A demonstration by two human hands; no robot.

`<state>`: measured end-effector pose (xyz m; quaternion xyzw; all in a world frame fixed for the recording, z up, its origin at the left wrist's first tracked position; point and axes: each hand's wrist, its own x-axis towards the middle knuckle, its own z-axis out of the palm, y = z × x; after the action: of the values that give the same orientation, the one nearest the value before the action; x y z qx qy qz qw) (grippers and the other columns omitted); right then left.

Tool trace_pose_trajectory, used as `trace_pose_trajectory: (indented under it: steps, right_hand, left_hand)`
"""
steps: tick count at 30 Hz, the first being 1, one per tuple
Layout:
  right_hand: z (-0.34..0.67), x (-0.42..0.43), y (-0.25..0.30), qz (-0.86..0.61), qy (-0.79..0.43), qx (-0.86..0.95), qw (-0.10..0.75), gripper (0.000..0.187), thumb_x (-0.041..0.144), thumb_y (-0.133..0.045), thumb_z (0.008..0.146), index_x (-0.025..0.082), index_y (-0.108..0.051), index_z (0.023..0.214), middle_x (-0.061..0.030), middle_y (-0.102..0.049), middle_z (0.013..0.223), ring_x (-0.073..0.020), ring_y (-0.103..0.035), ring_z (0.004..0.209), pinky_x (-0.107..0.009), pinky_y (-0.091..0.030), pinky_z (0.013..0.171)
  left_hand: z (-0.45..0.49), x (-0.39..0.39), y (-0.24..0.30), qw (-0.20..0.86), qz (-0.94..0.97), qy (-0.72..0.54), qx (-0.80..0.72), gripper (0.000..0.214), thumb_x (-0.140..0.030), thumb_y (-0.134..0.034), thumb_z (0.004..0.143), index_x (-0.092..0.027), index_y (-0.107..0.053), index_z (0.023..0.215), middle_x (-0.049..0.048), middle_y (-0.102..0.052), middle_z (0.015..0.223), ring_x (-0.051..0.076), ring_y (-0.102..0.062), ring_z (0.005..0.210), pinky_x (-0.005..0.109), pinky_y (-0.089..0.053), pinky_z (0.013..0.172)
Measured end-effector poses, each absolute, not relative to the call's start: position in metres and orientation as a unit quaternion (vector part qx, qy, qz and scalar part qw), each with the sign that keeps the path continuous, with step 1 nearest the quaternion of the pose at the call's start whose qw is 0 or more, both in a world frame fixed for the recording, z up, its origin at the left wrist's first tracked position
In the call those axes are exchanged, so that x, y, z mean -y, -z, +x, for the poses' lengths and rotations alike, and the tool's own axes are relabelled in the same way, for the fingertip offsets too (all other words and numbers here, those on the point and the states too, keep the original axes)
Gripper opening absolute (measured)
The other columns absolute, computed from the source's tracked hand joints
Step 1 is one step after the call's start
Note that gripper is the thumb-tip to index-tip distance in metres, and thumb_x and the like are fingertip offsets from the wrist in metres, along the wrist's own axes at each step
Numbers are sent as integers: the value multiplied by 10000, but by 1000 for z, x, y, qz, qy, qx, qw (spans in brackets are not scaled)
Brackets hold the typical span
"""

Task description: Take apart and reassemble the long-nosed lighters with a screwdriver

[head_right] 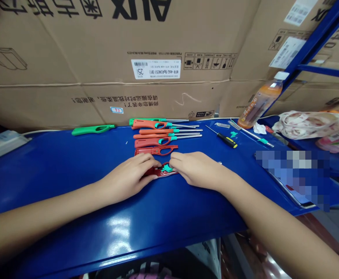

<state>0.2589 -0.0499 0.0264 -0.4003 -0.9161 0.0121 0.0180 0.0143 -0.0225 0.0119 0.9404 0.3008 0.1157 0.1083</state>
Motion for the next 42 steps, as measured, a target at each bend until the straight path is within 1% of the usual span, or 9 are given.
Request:
trace_pose_trajectory:
  steps: [5, 11, 19, 26, 30, 34, 38, 40, 42]
  right_hand:
    - [258, 47, -18, -410, -23, 911, 45, 196, 266, -427, 1027, 193, -603, 980, -44, -623, 953, -162, -582, 743, -282, -378, 625]
    - [259, 44, -17, -398, -27, 914, 80, 205, 280, -441, 1025, 193, -609, 945, -36, -629, 922, -154, -578, 750, -272, -378, 634]
    - [258, 45, -16, -369, 6, 925, 93, 272, 311, -401, 1044, 186, -606, 917, -37, -618, 883, -148, -555, 722, -270, -367, 623]
    - [257, 47, -14, -344, 70, 934, 71, 301, 251, -378, 1042, 183, -633, 895, -25, -617, 845, -135, -493, 644, -281, -302, 567]
    - [256, 48, -16, -345, 65, 935, 56, 284, 238, -408, 1028, 183, -673, 941, -36, -633, 875, -137, -509, 653, -283, -314, 576]
    - [256, 50, -19, -349, 32, 935, 52, 248, 204, -450, 1000, 203, -697, 977, -36, -648, 908, -136, -541, 676, -280, -324, 582]
    - [256, 48, -16, -353, 25, 932, 80, 264, 260, -447, 1022, 210, -702, 974, -37, -663, 930, -135, -566, 695, -276, -346, 590]
    - [255, 48, -14, -360, 29, 927, 96, 271, 305, -444, 1032, 210, -690, 968, -41, -664, 954, -135, -581, 711, -269, -354, 592]
    - [253, 47, -14, -376, 30, 920, 107, 248, 329, -457, 1029, 208, -664, 965, -47, -657, 986, -141, -598, 739, -260, -358, 589]
  left_hand:
    - [15, 24, -12, 100, 942, -107, -303, 206, -234, -601, 956, -162, -634, 1146, 84, -635, 1046, 251, -619, 979, 396, -537, 858]
    - [16, 24, -14, 81, 946, -106, -296, 202, -231, -595, 957, -148, -633, 1137, 90, -639, 1042, 253, -622, 953, 405, -541, 845]
    - [14, 20, -9, 130, 939, -121, -295, 182, -231, -602, 950, -174, -617, 1123, 85, -622, 1072, 245, -626, 1000, 393, -543, 878]
    - [14, 20, -10, 147, 934, -124, -301, 170, -214, -597, 944, -172, -611, 1109, 91, -622, 1061, 247, -626, 1006, 399, -544, 882]
    - [14, 19, -9, 179, 928, -144, -294, 149, -192, -606, 929, -173, -593, 1076, 95, -632, 1081, 247, -624, 1018, 414, -543, 892]
    - [14, 15, -6, 253, 903, -186, -294, 250, -147, -638, 864, -182, -555, 1097, 80, -670, 1076, 215, -661, 952, 381, -567, 851]
    - [15, 14, 0, 281, 892, -206, -287, 393, -110, -633, 806, -183, -583, 1189, 88, -694, 1151, 224, -684, 1000, 384, -568, 885]
    - [18, 14, 4, 278, 886, -225, -294, 343, -150, -642, 821, -180, -622, 1161, 83, -708, 1123, 221, -690, 968, 377, -567, 870]
    - [19, 15, 6, 268, 878, -243, -314, 252, -237, -648, 870, -182, -653, 1116, 71, -718, 1059, 209, -688, 905, 360, -565, 822]
